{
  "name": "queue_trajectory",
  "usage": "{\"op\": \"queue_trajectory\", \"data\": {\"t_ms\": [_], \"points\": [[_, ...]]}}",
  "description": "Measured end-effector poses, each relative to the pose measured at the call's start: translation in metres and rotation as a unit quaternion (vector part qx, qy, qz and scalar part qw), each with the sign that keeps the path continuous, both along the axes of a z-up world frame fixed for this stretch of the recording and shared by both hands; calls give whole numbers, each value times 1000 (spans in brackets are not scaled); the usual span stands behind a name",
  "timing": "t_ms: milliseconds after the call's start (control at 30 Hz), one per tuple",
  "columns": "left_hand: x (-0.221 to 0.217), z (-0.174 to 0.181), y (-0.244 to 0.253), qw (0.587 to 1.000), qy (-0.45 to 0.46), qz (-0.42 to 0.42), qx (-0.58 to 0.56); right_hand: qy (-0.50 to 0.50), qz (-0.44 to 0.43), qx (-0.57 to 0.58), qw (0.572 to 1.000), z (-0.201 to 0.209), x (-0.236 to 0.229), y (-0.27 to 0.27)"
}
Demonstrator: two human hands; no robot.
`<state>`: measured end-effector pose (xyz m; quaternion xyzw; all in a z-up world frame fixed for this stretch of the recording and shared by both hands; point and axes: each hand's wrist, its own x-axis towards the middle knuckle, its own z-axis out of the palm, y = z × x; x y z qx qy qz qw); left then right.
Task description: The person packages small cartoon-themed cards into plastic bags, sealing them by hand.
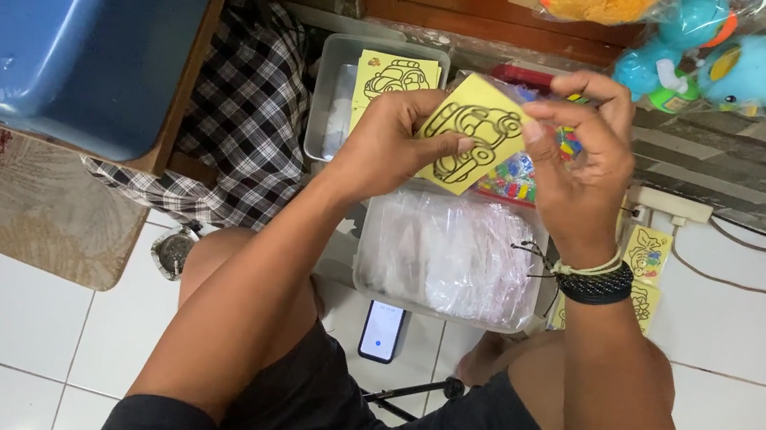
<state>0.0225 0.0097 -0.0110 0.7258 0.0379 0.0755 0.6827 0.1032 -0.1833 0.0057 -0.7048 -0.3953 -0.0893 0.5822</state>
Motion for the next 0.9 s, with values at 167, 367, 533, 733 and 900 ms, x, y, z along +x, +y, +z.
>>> {"op": "queue_trajectory", "data": {"t_ms": [167,367,533,733,900], "points": [[-2,4,1,1000,-3,-8,-16,51,44,-26,997,10,-7,2],[-2,-1,7,999,-26,-23,2,146,117,-85,979,18,-9,-1],[-7,14,7,995,-41,-51,75,261,151,-91,949,7,5,-11],[-9,20,9,982,-75,-98,141,339,161,-109,921,8,12,-23],[-11,14,10,975,-73,-127,165,346,176,-171,905,4,16,-28]]}}
